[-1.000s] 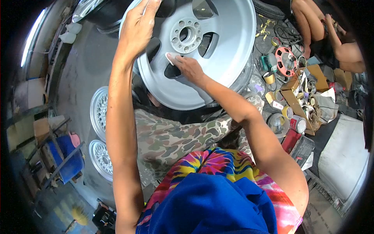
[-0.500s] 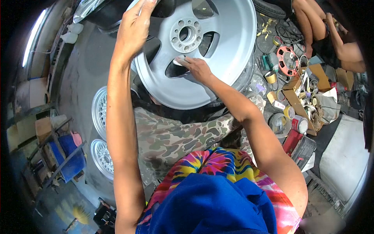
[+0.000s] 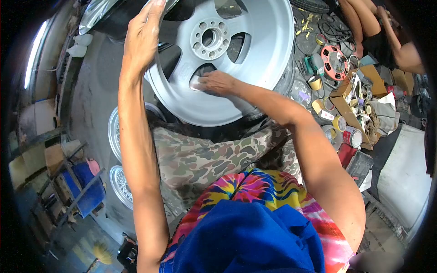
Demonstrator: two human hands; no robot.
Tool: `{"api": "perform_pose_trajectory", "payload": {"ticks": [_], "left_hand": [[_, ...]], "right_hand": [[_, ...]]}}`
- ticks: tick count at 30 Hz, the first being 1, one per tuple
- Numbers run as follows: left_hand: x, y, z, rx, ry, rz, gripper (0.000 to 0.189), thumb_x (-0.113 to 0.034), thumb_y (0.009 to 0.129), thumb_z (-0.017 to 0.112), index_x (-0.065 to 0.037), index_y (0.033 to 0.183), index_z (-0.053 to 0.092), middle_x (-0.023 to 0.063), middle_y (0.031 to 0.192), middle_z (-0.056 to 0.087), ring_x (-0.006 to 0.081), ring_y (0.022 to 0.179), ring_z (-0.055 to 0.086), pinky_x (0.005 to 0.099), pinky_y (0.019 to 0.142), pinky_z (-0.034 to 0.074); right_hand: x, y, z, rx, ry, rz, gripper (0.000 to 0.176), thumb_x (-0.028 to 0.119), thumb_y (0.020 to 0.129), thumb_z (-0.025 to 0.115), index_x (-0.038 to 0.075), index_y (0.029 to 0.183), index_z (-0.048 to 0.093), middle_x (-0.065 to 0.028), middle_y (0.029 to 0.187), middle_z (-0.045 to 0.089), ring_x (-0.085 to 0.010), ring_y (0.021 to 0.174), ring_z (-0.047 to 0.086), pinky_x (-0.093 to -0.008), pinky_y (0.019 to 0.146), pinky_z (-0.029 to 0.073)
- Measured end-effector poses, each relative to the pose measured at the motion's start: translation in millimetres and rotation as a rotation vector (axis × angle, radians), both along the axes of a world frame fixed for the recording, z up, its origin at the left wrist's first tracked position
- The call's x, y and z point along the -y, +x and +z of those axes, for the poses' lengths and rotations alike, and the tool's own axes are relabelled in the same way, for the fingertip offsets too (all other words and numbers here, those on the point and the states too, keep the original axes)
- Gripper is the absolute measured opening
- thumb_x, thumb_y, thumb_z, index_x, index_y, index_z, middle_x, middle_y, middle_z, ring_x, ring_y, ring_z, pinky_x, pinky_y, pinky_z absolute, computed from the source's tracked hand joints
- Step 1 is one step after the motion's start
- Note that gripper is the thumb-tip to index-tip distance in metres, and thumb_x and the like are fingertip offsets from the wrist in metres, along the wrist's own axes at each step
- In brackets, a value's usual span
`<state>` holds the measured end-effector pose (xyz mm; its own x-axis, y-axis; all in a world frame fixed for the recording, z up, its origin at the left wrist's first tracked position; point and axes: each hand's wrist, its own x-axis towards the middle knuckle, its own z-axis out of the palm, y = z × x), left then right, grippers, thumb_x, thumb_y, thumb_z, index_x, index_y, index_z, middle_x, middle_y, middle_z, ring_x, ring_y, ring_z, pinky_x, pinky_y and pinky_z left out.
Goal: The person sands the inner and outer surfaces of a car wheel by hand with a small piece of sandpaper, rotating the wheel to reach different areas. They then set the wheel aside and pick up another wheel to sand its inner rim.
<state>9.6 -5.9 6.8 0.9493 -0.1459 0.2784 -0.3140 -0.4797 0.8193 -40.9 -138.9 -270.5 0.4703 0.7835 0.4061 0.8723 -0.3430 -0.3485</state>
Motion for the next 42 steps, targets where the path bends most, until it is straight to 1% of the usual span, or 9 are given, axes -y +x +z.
{"api": "perform_pose_trajectory", "payload": {"ticks": [5,8,17,19,20,21,27,38,42], "left_hand": [[12,-10,8,0.074,-0.095,-0.073,0.036,-0.02,0.098,0.05,0.006,0.121,0.061,0.0117,0.11,0.07,0.0203,0.097,0.062,0.0311,0.086,0.046],[7,-3,3,0.045,-0.009,-0.065,0.053,-0.039,0.102,0.051,0.002,0.135,0.055,0.0094,0.13,0.06,0.016,0.123,0.051,0.0276,0.108,0.033],[3,2,2,0.215,0.277,0.053,0.039,-0.027,0.094,0.063,-0.003,0.126,0.063,0.0019,0.081,0.066,0.0118,0.072,0.055,0.0276,0.074,0.047],[1,-5,3,0.255,0.457,0.109,0.037,-0.018,0.09,0.063,-0.004,0.124,0.064,0.0053,0.075,0.063,0.0118,0.069,0.053,0.0296,0.07,0.048],[6,-10,8,0.276,0.471,0.125,0.04,-0.01,0.082,0.06,-0.001,0.12,0.064,0.0265,0.082,0.067,0.0341,0.075,0.07,0.0408,0.075,0.054],[8,-11,8,0.283,0.471,0.12,0.04,-0.01,0.082,0.06,-0.001,0.12,0.064,0.0265,0.082,0.067,0.0341,0.075,0.07,0.0408,0.075,0.054],[20,-20,15,0.193,0.478,0.168,0.039,-0.01,0.081,0.058,0.0,0.118,0.064,0.0244,0.074,0.064,0.0295,0.062,0.066,0.0383,0.068,0.053],[14,-13,1,0.272,0.417,0.135,0.039,-0.016,0.085,0.058,-0.005,0.123,0.064,0.0061,0.063,0.052,0.0099,0.057,0.047,0.0291,0.057,0.043],[8,-9,0,0.247,0.433,0.149,0.039,-0.016,0.085,0.058,-0.005,0.122,0.064,0.0062,0.064,0.054,0.0101,0.058,0.047,0.0291,0.057,0.043]], "right_hand": [[11,9,11,0.106,-0.036,-0.064,0.05,0.009,0.091,0.048,0.017,0.14,0.047,-0.0068,0.101,0.06,-0.0246,0.09,0.062,-0.0371,0.076,0.053],[-20,8,44,-0.003,0.094,-0.1,0.049,0.008,0.089,0.05,0.017,0.138,0.05,-0.0062,0.1,0.061,-0.0237,0.091,0.062,-0.0356,0.076,0.053],[59,-13,-39,-0.277,0.152,-0.359,0.037,0.018,0.086,0.058,0.012,0.122,0.062,-0.0157,0.107,0.068,-0.0364,0.093,0.065,-0.0461,0.081,0.052],[61,-21,-36,-0.51,0.129,-0.595,0.033,0.018,0.084,0.059,0.008,0.116,0.064,-0.0185,0.102,0.068,-0.0397,0.09,0.066,-0.048,0.08,0.053],[61,-15,-29,-0.714,0.118,-0.836,0.031,0.018,0.083,0.061,0.005,0.109,0.065,-0.0213,0.096,0.069,-0.043,0.088,0.066,-0.0498,0.078,0.053],[52,-8,-40,-0.71,0.125,-0.842,0.031,0.018,0.083,0.061,0.005,0.109,0.065,-0.0213,0.096,0.069,-0.043,0.088,0.066,-0.0498,0.078,0.053],[-49,7,-25,-0.968,0.506,-1.338,0.023,0.015,0.083,0.059,-0.007,0.091,0.062,-0.0299,0.085,0.067,-0.0445,0.085,0.067,-0.0526,0.077,0.052],[-29,-16,-29,-0.721,-0.049,-1.077,0.02,0.011,0.087,0.054,-0.002,0.085,0.068,-0.0244,0.087,0.067,-0.0416,0.082,0.067,-0.0476,0.078,0.054],[-33,-8,-38,-0.914,0.381,-1.233,0.023,0.014,0.085,0.055,-0.006,0.082,0.066,-0.0259,0.077,0.066,-0.0438,0.08,0.067,-0.049,0.077,0.053]]}}
